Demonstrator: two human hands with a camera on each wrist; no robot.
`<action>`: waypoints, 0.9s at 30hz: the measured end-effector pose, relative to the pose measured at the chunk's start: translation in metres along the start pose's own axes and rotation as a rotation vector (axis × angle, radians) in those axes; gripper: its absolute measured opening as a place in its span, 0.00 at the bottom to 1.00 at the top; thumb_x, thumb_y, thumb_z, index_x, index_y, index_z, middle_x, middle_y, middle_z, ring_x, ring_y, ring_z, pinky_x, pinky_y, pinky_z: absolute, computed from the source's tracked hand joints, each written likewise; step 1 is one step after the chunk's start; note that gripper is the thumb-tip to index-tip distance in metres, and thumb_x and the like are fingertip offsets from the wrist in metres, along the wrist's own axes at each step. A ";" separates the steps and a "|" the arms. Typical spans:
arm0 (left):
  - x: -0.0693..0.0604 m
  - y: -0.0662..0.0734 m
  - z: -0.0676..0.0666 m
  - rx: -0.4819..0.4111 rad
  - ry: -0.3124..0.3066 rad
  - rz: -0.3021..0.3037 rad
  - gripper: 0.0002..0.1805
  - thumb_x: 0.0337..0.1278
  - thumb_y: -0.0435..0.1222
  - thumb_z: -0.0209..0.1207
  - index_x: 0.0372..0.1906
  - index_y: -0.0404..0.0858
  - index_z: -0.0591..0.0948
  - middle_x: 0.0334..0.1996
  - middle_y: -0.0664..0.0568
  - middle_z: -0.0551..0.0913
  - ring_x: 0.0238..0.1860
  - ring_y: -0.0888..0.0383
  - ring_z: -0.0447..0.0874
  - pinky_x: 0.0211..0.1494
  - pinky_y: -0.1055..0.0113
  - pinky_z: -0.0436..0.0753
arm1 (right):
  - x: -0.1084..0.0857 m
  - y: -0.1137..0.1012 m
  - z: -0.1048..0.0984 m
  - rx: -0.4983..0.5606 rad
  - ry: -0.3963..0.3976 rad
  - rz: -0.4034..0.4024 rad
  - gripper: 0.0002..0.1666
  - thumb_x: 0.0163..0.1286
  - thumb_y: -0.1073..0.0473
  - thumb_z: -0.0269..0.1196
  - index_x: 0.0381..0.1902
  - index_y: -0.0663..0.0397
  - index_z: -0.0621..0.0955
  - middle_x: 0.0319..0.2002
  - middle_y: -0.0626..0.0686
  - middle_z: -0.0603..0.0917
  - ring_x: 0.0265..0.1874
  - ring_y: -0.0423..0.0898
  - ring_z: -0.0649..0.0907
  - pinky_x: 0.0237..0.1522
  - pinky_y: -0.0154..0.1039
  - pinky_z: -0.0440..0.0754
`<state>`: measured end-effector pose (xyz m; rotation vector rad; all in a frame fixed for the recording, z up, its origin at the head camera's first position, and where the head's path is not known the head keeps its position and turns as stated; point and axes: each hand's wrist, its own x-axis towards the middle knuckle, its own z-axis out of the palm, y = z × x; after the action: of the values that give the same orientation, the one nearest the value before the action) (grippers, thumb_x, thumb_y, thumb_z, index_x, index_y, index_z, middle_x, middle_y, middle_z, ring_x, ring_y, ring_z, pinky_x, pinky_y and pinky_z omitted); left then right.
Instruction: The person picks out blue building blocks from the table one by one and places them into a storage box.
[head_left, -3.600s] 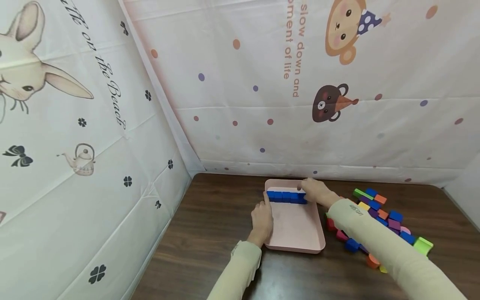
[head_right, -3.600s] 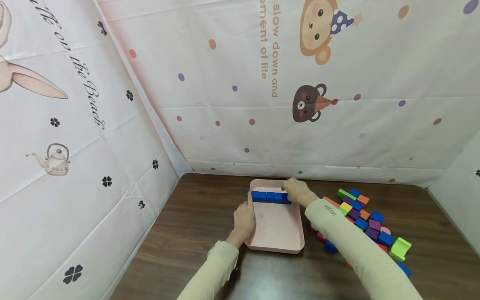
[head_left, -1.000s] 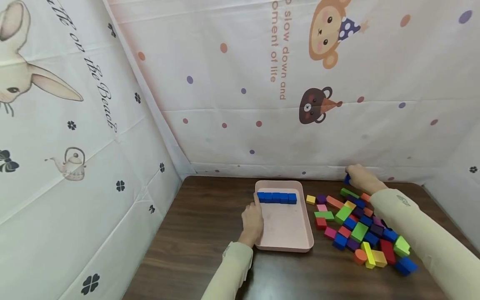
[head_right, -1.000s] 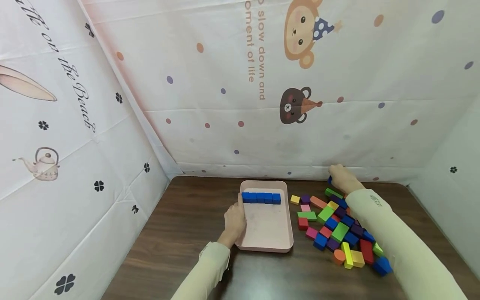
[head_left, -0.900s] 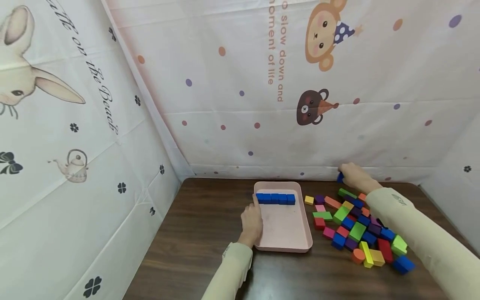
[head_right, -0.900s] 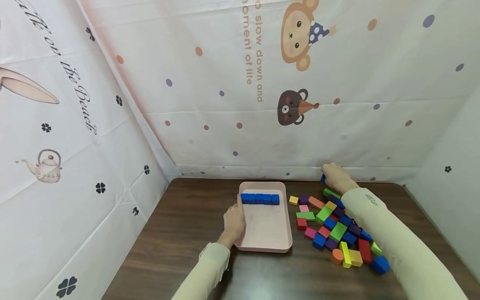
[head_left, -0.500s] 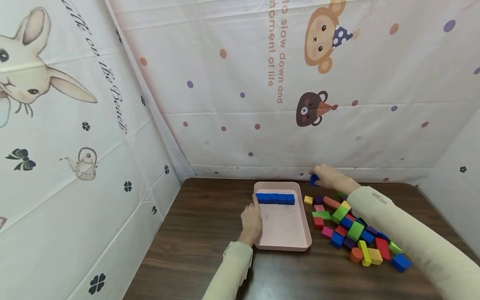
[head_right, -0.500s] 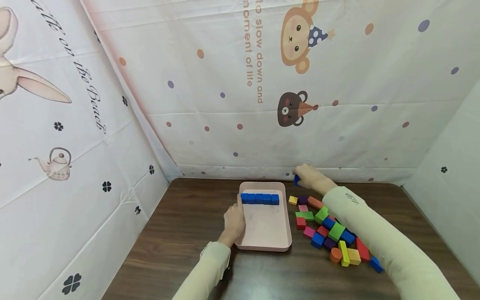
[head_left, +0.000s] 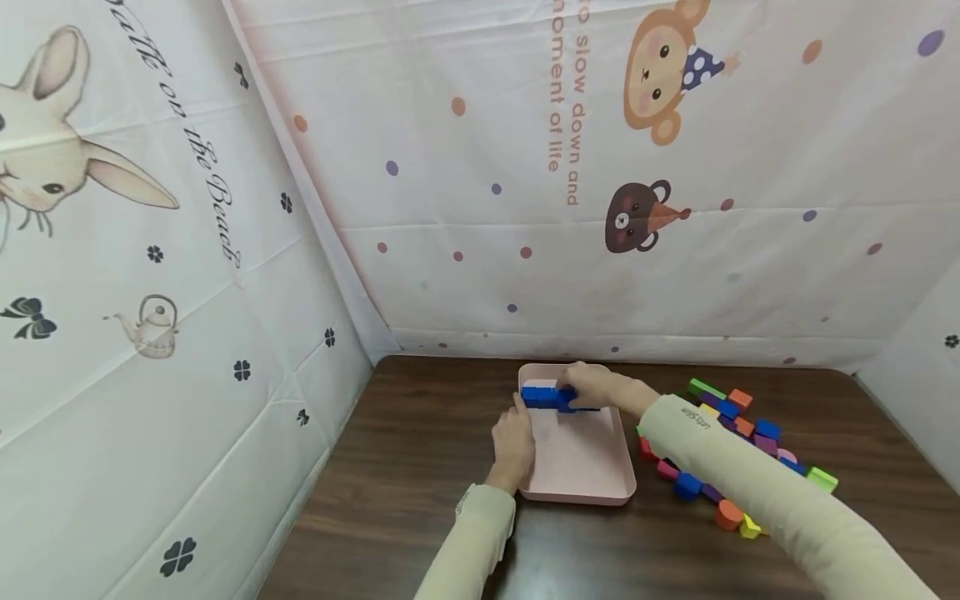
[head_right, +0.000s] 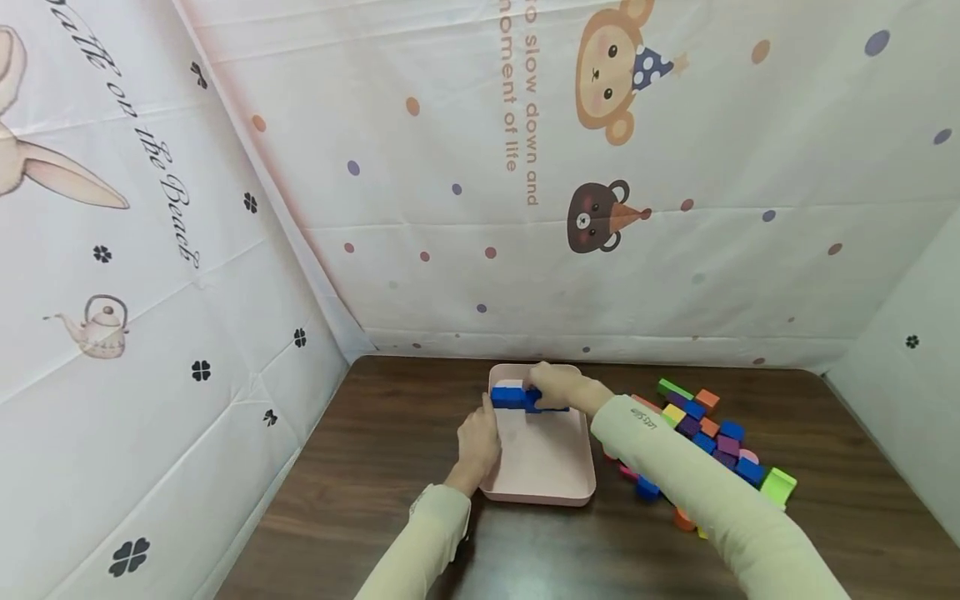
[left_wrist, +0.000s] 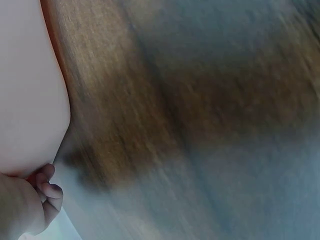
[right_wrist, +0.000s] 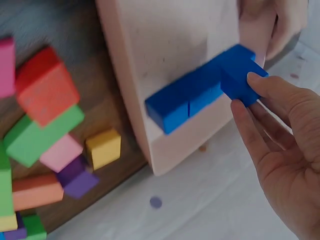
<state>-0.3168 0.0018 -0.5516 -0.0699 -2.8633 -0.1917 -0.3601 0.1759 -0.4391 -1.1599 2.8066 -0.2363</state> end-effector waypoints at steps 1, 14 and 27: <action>0.000 0.001 0.000 0.000 -0.004 0.002 0.36 0.59 0.36 0.70 0.71 0.31 0.70 0.40 0.45 0.88 0.38 0.54 0.89 0.34 0.61 0.87 | 0.002 -0.002 0.003 -0.009 0.009 -0.005 0.18 0.62 0.66 0.73 0.50 0.65 0.86 0.44 0.57 0.88 0.45 0.52 0.86 0.49 0.46 0.87; -0.003 0.011 0.001 -0.014 0.015 0.021 0.37 0.56 0.37 0.71 0.70 0.32 0.71 0.41 0.47 0.88 0.38 0.54 0.89 0.35 0.61 0.87 | 0.014 -0.016 0.024 0.034 -0.019 0.100 0.17 0.61 0.67 0.74 0.48 0.64 0.86 0.45 0.60 0.89 0.45 0.53 0.89 0.49 0.46 0.87; -0.002 0.012 -0.009 -0.023 -0.008 0.014 0.35 0.61 0.35 0.69 0.70 0.32 0.71 0.40 0.46 0.88 0.38 0.53 0.89 0.35 0.61 0.87 | 0.004 -0.010 0.021 -0.022 0.065 0.089 0.12 0.64 0.65 0.72 0.46 0.60 0.87 0.44 0.57 0.90 0.45 0.53 0.89 0.49 0.46 0.88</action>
<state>-0.3114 0.0128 -0.5424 -0.0950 -2.8680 -0.2224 -0.3529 0.1639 -0.4584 -1.0472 2.9157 -0.2411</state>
